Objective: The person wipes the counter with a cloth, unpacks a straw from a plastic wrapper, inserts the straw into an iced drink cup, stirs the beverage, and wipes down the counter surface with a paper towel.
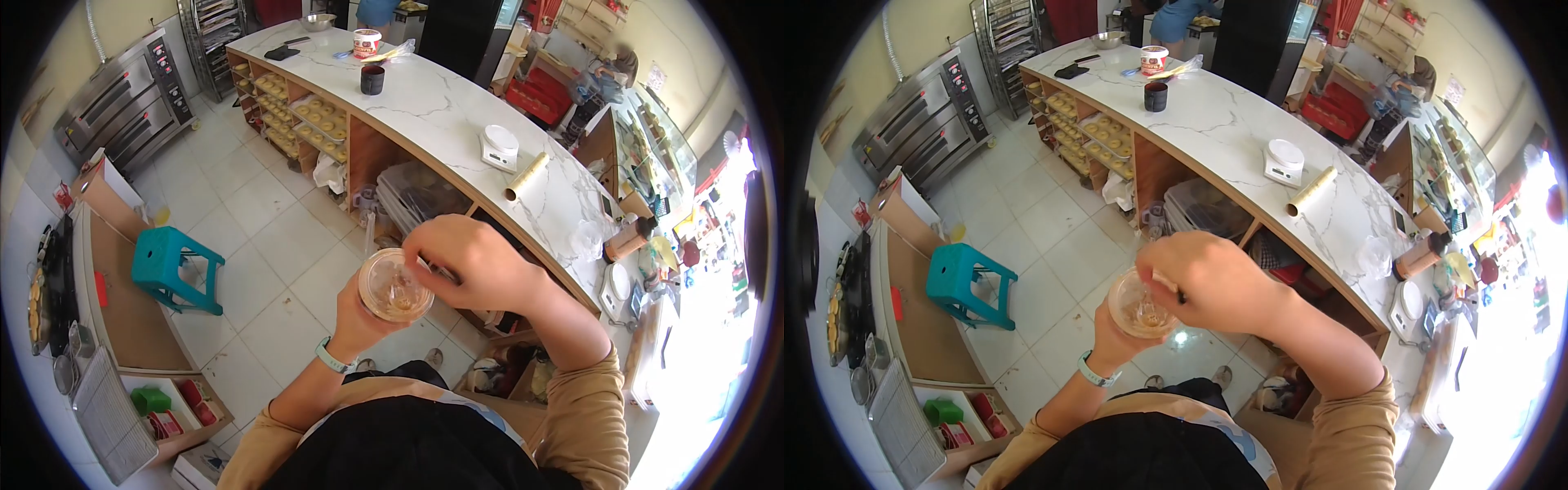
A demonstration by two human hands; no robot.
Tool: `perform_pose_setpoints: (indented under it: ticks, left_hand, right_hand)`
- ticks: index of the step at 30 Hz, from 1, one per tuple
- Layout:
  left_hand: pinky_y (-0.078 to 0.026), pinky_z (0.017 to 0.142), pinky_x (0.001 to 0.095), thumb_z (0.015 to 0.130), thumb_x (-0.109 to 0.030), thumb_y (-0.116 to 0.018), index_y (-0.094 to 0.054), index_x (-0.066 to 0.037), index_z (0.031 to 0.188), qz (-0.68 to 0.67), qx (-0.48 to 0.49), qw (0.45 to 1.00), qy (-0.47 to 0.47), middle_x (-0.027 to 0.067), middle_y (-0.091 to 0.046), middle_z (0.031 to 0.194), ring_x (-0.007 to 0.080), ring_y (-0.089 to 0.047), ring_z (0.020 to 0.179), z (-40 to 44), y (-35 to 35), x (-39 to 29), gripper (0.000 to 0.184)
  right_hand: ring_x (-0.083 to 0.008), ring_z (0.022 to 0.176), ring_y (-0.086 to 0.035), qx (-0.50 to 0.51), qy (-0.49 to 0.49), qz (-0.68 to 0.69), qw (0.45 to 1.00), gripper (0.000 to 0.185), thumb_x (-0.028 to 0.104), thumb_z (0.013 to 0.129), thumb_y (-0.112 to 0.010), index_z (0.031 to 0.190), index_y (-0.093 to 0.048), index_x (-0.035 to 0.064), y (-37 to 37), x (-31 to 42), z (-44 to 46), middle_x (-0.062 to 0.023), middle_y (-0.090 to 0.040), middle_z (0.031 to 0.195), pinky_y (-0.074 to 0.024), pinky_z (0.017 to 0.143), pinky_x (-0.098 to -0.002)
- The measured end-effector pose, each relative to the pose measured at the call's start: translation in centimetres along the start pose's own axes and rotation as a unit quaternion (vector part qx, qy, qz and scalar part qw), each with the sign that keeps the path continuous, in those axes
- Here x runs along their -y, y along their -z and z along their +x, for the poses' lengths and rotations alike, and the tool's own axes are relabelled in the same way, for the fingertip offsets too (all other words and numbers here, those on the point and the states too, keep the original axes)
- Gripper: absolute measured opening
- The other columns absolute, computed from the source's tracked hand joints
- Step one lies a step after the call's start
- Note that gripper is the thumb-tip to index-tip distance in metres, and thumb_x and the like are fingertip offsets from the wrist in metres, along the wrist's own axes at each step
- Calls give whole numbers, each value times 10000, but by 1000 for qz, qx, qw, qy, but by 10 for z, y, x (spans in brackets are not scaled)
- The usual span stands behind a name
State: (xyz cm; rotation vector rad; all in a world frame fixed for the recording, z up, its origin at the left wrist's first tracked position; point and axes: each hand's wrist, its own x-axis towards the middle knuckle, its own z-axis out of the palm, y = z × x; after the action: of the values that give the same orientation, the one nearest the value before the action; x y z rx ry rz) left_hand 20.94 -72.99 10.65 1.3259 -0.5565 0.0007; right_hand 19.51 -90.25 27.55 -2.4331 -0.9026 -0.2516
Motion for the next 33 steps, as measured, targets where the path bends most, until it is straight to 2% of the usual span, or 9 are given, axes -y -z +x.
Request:
perform_pose_setpoints:
  ticks: [4, 5, 8, 20, 24, 27, 30, 32, 33]
  left_hand:
    - [-489, 914, 326, 522, -108, -926, -549, -16, 1216, 9, -1, 1000, -6, 93, -638, 1139, 181, -620, 1025, -1, 5, 0, 795]
    - [-489, 915, 326, 522, -110, -926, -550, -15, 1214, 11, -4, 1000, -12, 93, -639, 1138, 183, -620, 1026, -1, 5, -2, 794]
    - [-490, 916, 328, 522, -114, -927, -552, -13, 1212, 21, -10, 999, -24, 94, -640, 1135, 185, -622, 1028, -1, 6, -5, 792]
    - [-503, 905, 332, 535, -122, -929, -542, -13, 1210, 30, 5, 999, -19, 100, -643, 1127, 187, -630, 1019, -5, 6, -1, 786]
    - [-513, 888, 332, 549, -118, -923, -542, -12, 1208, 27, 17, 999, -20, 102, -643, 1122, 182, -634, 1013, -6, 3, -5, 768]
    - [-517, 880, 330, 561, -119, -919, -547, -11, 1200, 34, 22, 999, -21, 103, -645, 1121, 179, -636, 1007, -7, 1, -10, 748]
    - [-517, 874, 325, 570, -125, -919, -552, -10, 1193, 28, 19, 999, -13, 96, -647, 1117, 172, -637, 996, -7, 1, -14, 732]
    - [-516, 871, 321, 573, -129, -921, -553, -8, 1193, 22, 19, 1000, -5, 90, -648, 1114, 166, -634, 990, -8, 0, -19, 731]
    - [-515, 870, 319, 573, -131, -923, -553, -7, 1195, 20, 21, 1000, -1, 87, -647, 1114, 163, -631, 988, -6, -3, -22, 734]
  right_hand:
    - [-94, 648, -519, -118, -180, 276, 937, 149, 115, 938, -599, 1027, -511, 34, 24, 20, -11, -9, -533, 713, -409, 601, -241]
    - [-61, 631, -454, -158, -105, 314, 930, 167, 141, 994, -515, 1093, -469, 15, 19, 12, -16, 4, -511, 706, -383, 586, -220]
    - [-51, 540, -378, -172, -119, 382, 900, 239, 249, 1025, -448, 1055, -439, 12, 28, 16, -31, -5, -499, 637, -340, 545, -204]
    - [-48, 526, -379, -173, -91, 396, 897, 247, 259, 1017, -460, 971, -420, 19, 21, 27, -29, -5, -488, 617, -348, 528, -189]
    - [-43, 546, -393, -138, -92, 360, 918, 253, 257, 1004, -489, 967, -428, 14, 19, 36, -26, 1, -488, 634, -326, 505, -205]
    - [-48, 564, -427, -165, -120, 369, 907, 253, 258, 982, -540, 968, -461, 18, 21, 36, -26, 4, -503, 669, -348, 515, -214]
    - [-79, 581, -496, -109, -115, 277, 948, 255, 253, 956, -590, 959, -496, 16, 10, 44, -24, -24, -537, 697, -407, 536, -246]
    - [-198, 608, -590, -55, -74, 218, 972, 282, 263, 927, -633, 964, -512, 11, -4, 43, -26, -116, -576, 724, -471, 579, -315]
    - [-159, 620, -577, -24, -95, 234, 967, 259, 236, 930, -628, 955, -513, 6, -7, 43, -26, -76, -586, 723, -458, 573, -284]
